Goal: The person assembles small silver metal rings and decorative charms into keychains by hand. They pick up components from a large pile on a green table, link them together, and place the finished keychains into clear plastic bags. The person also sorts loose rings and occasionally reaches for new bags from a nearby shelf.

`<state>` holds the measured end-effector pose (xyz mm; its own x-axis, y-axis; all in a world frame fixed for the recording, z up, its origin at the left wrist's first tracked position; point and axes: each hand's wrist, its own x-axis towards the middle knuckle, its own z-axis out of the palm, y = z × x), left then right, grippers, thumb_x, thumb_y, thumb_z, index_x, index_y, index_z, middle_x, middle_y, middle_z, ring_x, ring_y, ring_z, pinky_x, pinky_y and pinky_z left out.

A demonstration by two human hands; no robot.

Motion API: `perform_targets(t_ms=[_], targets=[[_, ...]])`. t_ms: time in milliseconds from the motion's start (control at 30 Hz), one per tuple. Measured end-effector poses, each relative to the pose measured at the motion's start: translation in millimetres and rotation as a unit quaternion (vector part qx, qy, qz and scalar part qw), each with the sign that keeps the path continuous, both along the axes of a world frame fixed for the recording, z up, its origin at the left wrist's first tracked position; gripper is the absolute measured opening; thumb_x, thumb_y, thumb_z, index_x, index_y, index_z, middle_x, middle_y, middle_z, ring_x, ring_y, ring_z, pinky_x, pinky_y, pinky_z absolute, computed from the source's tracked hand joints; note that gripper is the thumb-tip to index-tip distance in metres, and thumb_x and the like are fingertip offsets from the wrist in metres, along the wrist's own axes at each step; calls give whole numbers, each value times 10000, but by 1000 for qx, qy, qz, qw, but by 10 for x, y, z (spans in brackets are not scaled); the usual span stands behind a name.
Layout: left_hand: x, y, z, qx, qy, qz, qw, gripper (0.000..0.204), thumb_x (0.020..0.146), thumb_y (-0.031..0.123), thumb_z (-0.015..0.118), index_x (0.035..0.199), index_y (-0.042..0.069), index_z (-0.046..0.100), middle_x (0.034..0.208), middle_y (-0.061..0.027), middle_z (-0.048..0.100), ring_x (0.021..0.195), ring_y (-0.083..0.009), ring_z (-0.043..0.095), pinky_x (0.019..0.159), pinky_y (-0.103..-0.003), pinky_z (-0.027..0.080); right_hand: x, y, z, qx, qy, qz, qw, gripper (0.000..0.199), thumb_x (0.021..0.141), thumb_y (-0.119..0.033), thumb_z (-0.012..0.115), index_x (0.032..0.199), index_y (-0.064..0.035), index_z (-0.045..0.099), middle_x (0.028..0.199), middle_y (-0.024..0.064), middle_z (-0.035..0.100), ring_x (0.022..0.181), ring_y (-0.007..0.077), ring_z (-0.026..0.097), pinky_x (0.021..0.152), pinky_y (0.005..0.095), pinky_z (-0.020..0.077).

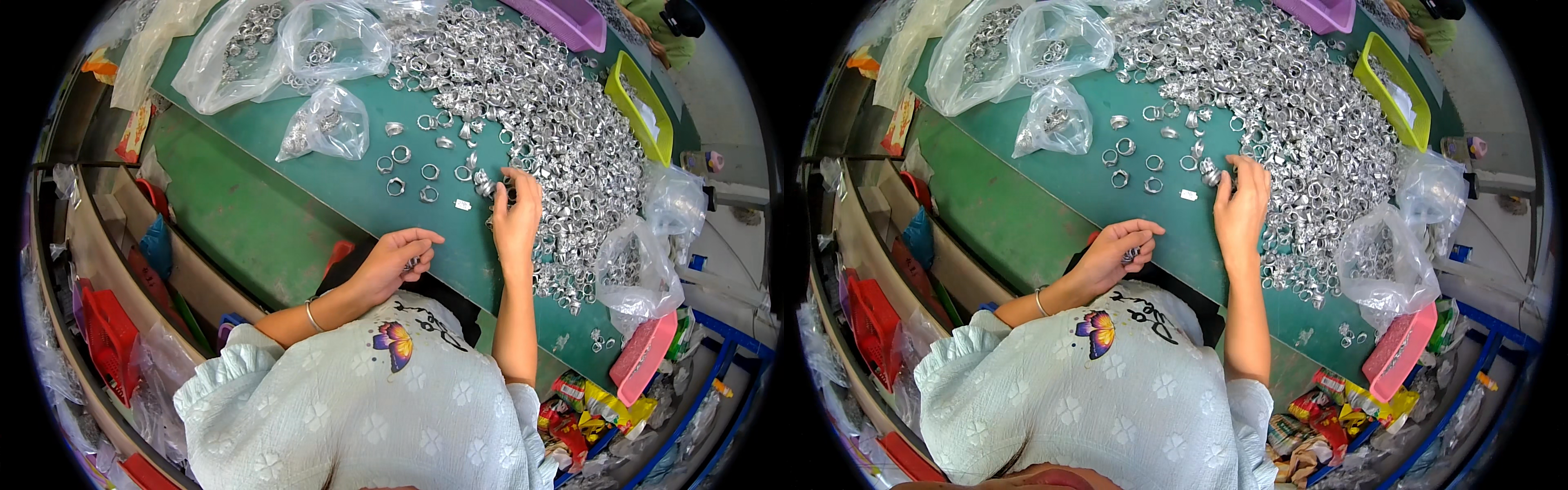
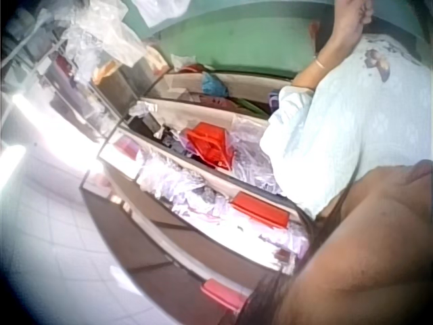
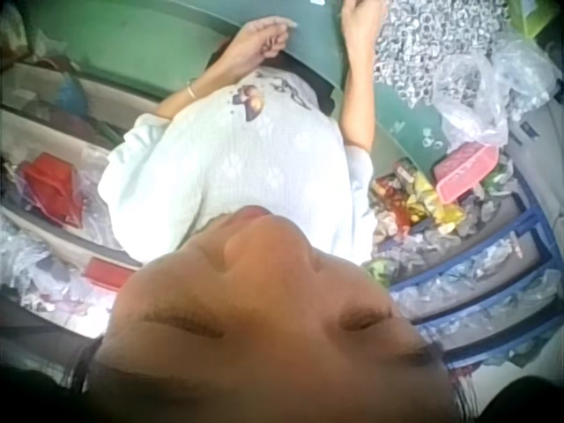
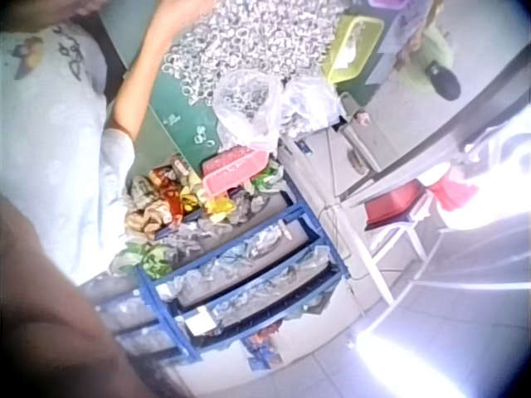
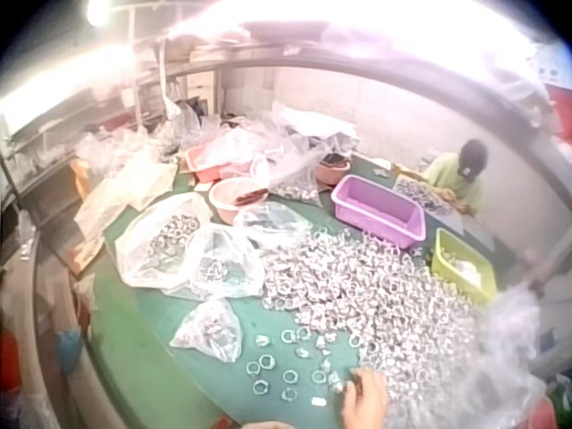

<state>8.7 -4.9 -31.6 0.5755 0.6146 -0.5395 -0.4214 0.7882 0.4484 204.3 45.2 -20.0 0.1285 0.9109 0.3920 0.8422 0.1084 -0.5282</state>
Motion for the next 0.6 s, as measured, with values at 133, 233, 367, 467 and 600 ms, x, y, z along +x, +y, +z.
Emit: perform_targets(t_ms=[133,233,367,467,600], targets=[[-22,-6,4,13,1,12,1000,215,893,80,500,1085,-2,550,754,-12,508,614,-66,427,467,-181,306,-94,18,81,17,-13,11,1000,195,744,18,593,937,-11,585,949,126,580,905,306,520,809,390,399],[-21,-5,38,24,22,15,999,253,876,54,511,1120,-7,541,838,-30,554,654,-78,467,489,-187,347,-161,32,35,16,-15,67,998,202,730,-2,617,929,-15,584,977,105,574,911,293,514,800,378,393],[-32,-14,2,39,6,5,999,266,864,37,518,1126,-8,540,880,-34,567,674,-82,479,509,-194,370,-293,80,-63,1,-151,93,984,185,725,-30,635,904,-30,590,991,74,564,928,260,502,815,388,361],[-42,-17,-5,38,-5,10,999,264,862,34,517,1121,-9,543,873,-33,563,660,-76,471,509,-193,364,-269,83,-113,1,-168,103,980,171,733,-55,634,898,-37,593,982,65,562,931,254,499,824,394,349],[-70,-22,-32,46,4,22,999,264,858,29,497,1113,-9,551,857,-27,560,647,-65,462,510,-187,364,-369,79,-47,49,-92,154,983,166,736,-76,629,896,-44,598,970,59,563,938,249,494,822,385,345]])
